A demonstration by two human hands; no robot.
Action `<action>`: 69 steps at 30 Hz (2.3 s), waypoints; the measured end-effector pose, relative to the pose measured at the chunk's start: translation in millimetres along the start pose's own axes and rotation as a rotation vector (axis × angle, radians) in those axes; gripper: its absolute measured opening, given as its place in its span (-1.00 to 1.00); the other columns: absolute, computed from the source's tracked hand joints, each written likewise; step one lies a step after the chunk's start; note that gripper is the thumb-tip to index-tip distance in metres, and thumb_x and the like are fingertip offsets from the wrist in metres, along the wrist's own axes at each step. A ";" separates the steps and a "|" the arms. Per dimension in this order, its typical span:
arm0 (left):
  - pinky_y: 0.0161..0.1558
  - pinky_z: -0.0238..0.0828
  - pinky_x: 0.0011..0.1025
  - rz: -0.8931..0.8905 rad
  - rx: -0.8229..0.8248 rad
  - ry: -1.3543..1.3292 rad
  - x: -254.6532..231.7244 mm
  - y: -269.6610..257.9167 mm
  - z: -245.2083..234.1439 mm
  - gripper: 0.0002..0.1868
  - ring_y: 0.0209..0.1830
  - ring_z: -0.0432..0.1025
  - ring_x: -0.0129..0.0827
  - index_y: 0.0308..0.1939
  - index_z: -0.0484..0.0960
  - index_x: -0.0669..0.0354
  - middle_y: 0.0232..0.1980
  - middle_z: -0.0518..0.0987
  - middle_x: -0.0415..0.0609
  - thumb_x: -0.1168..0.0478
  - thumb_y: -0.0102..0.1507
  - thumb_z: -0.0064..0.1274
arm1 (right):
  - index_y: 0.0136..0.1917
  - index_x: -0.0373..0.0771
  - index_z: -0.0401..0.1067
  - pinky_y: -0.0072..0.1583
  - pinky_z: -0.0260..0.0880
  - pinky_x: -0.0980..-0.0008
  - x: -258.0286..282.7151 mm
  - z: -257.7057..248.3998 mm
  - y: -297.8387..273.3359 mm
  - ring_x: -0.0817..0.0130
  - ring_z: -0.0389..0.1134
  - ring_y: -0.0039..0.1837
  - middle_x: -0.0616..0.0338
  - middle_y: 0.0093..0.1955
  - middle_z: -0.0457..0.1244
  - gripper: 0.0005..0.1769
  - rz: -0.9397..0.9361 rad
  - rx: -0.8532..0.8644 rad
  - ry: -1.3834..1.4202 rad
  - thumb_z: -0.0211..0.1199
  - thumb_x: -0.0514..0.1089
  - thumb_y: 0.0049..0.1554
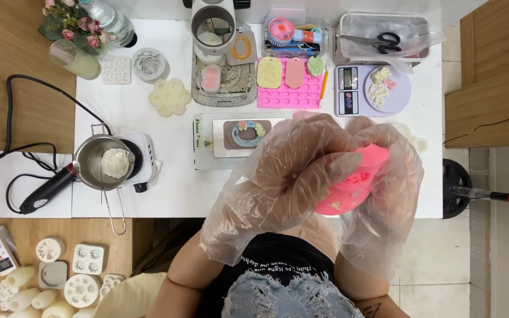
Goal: Removing finished soap or candle components from silicone molds and assembling them on a workbench.
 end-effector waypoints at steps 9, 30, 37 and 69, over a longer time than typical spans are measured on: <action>-0.03 0.39 -0.41 0.054 0.009 0.023 -3.7 -1.5 -4.2 -0.87 -0.16 0.45 -0.32 -0.04 0.50 0.20 -0.19 0.53 -0.08 0.21 0.50 0.04 | -0.05 -0.46 0.35 0.00 0.15 0.47 21.4 13.7 -3.8 0.34 0.17 -0.09 -0.07 -0.10 0.23 -0.42 -0.079 0.034 -0.011 0.38 0.16 0.36; -0.40 0.21 -0.46 -0.375 -0.399 0.005 99.4 -22.4 -37.3 -0.70 -0.43 0.18 -0.53 -0.20 0.39 0.13 -0.38 0.27 -0.22 0.02 0.50 -0.14 | 0.16 -0.25 0.40 0.08 0.43 0.48 -6.1 31.5 42.6 0.53 0.36 0.03 0.22 0.03 0.31 -0.52 0.104 -0.348 0.070 0.23 0.21 0.27; -0.32 0.36 -0.23 0.048 -0.095 0.249 59.1 -21.9 28.9 -0.62 -0.36 0.40 -0.21 -0.17 0.45 0.19 -0.29 0.45 -0.01 0.03 0.25 0.27 | 0.17 -0.24 0.29 0.35 0.52 0.18 -45.3 -18.3 45.0 0.43 0.36 0.16 0.19 0.08 0.25 -0.60 0.004 -0.417 0.062 0.26 0.09 0.30; -0.07 0.42 -0.05 -0.043 0.350 0.227 116.3 -68.5 132.2 -0.87 -0.18 0.49 0.10 -0.14 0.54 0.20 -0.20 0.55 0.11 0.20 0.40 0.01 | 0.26 -0.27 0.38 -0.03 0.34 0.53 -69.3 -109.1 36.2 0.48 0.20 -0.03 0.21 -0.06 0.16 -0.43 0.174 -0.541 0.350 0.33 0.24 0.29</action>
Point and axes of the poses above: each hand's wrist, its own y-axis towards the middle knuckle, its own z-axis out of the palm, x = y × z, the point moved 10 cm from there along y, towards the middle knuckle
